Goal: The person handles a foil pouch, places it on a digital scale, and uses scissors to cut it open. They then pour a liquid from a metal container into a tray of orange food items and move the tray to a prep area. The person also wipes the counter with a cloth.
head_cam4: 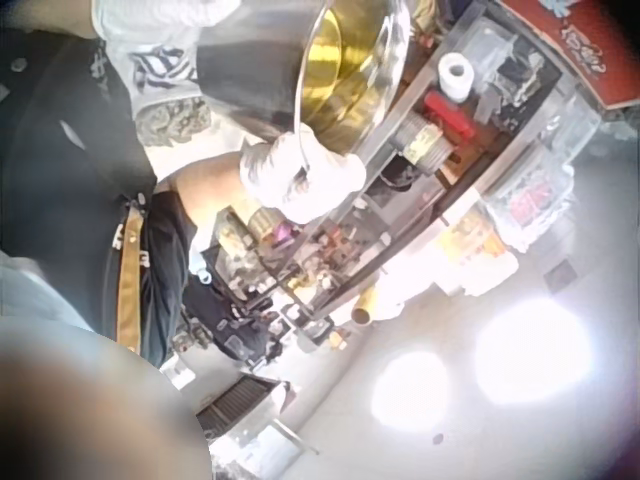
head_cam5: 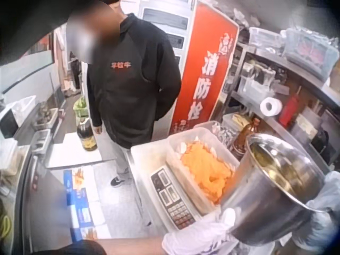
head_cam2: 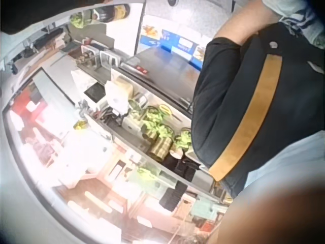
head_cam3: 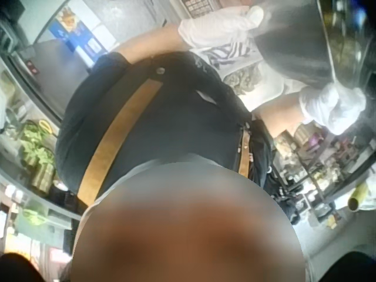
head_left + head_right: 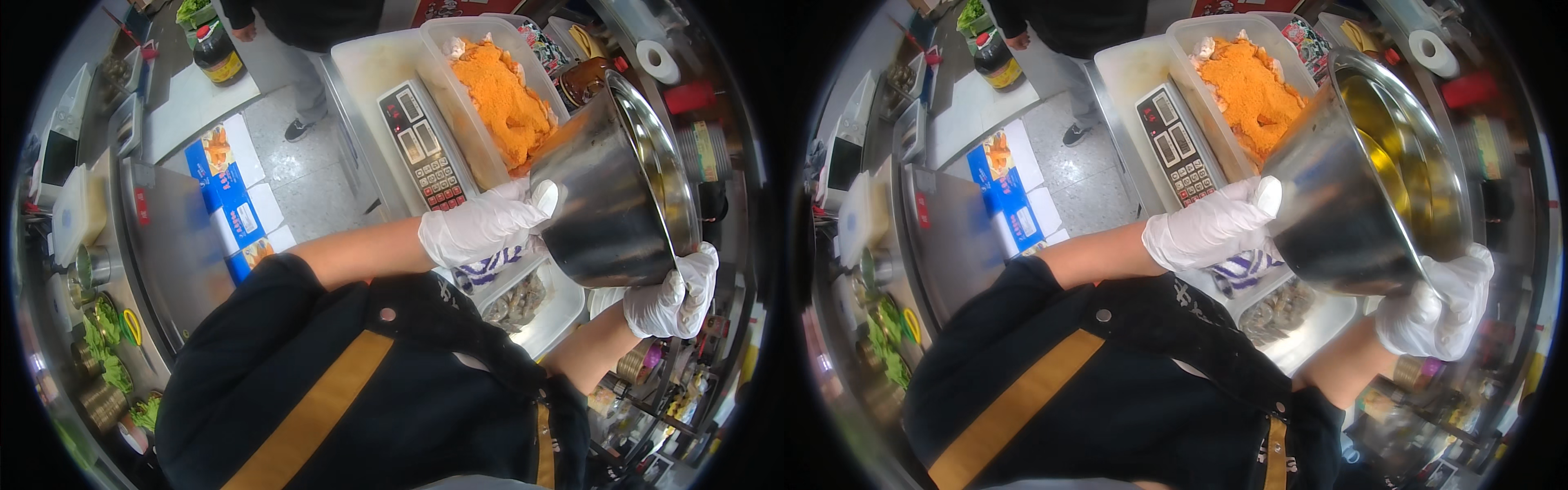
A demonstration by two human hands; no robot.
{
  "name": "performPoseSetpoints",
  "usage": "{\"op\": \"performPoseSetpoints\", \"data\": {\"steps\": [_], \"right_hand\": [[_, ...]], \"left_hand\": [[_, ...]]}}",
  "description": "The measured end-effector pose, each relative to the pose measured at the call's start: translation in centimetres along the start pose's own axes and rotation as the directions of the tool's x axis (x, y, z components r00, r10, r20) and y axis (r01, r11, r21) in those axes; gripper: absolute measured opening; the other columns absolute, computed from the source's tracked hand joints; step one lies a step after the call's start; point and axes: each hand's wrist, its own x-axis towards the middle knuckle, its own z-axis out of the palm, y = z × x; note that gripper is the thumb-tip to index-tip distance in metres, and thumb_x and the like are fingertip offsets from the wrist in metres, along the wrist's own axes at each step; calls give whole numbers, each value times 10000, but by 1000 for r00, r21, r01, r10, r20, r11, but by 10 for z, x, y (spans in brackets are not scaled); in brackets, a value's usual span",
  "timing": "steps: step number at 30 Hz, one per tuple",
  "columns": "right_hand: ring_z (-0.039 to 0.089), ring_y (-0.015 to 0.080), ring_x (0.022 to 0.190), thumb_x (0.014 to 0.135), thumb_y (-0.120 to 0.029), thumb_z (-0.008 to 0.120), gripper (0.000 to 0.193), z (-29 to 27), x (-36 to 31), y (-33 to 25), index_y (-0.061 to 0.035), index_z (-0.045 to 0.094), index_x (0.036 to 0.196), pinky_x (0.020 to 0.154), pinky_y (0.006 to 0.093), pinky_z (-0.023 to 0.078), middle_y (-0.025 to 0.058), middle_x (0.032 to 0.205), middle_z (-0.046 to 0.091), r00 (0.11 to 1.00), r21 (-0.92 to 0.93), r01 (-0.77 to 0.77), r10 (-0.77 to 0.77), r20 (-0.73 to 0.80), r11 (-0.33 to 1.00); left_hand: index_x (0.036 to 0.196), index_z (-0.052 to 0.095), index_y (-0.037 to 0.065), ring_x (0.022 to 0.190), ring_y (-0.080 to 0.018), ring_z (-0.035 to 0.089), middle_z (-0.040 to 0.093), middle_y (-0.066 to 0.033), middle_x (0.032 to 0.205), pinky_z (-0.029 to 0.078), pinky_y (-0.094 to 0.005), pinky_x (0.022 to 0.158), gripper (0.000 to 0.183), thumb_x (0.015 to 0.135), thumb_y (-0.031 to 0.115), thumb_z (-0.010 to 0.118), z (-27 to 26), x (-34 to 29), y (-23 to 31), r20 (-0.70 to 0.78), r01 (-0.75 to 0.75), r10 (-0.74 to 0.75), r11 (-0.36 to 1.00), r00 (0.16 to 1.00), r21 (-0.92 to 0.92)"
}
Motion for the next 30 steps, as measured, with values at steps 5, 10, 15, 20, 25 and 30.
{"op": "performPoseSetpoints", "data": {"steps": [5,10,15,20,25,30], "right_hand": [[438,221,618,796,-121,679,218,3,3,2,24,574,671,762,422,424,76,632,504,1000,5,-8,7,16,1000],[431,227,619,770,-90,675,193,8,5,-1,23,559,665,773,433,428,79,630,496,999,-13,-11,11,42,1000],[423,228,621,768,-78,670,194,12,5,0,13,542,655,794,443,429,71,628,488,999,-2,-21,21,30,1000],[448,228,579,734,-183,772,234,11,8,10,-8,618,711,738,408,413,63,598,516,998,32,3,-5,60,999],[467,237,606,703,-172,789,233,12,11,19,-22,611,705,752,415,408,70,608,538,997,53,-30,25,78,998],[450,238,632,695,-161,780,242,19,13,21,6,605,699,753,402,408,74,614,510,997,63,-69,68,28,996]], "left_hand": [[1263,489,66,924,-57,530,528,26,1048,459,-210,760,406,894,103,653,8,-4,11,-34,70,-72,996,997,-52],[1274,480,55,925,-66,535,528,11,1050,469,-215,744,434,873,62,646,13,-6,16,-97,92,-98,993,990,-67],[1246,497,52,973,-67,518,526,15,1052,447,-243,831,383,886,71,625,3,3,10,-72,28,-28,1000,997,6],[1109,547,76,981,-69,514,526,33,1013,425,-246,874,213,902,60,594,-4,6,5,-35,5,-6,1000,999,-26],[1159,529,130,914,-61,542,526,49,985,480,-286,799,254,932,187,628,-3,9,2,-50,62,-65,996,997,-64],[1135,537,112,1022,-106,542,525,43,1043,465,-336,921,212,954,199,606,-5,15,-1,37,2,2,997,999,-83]]}}
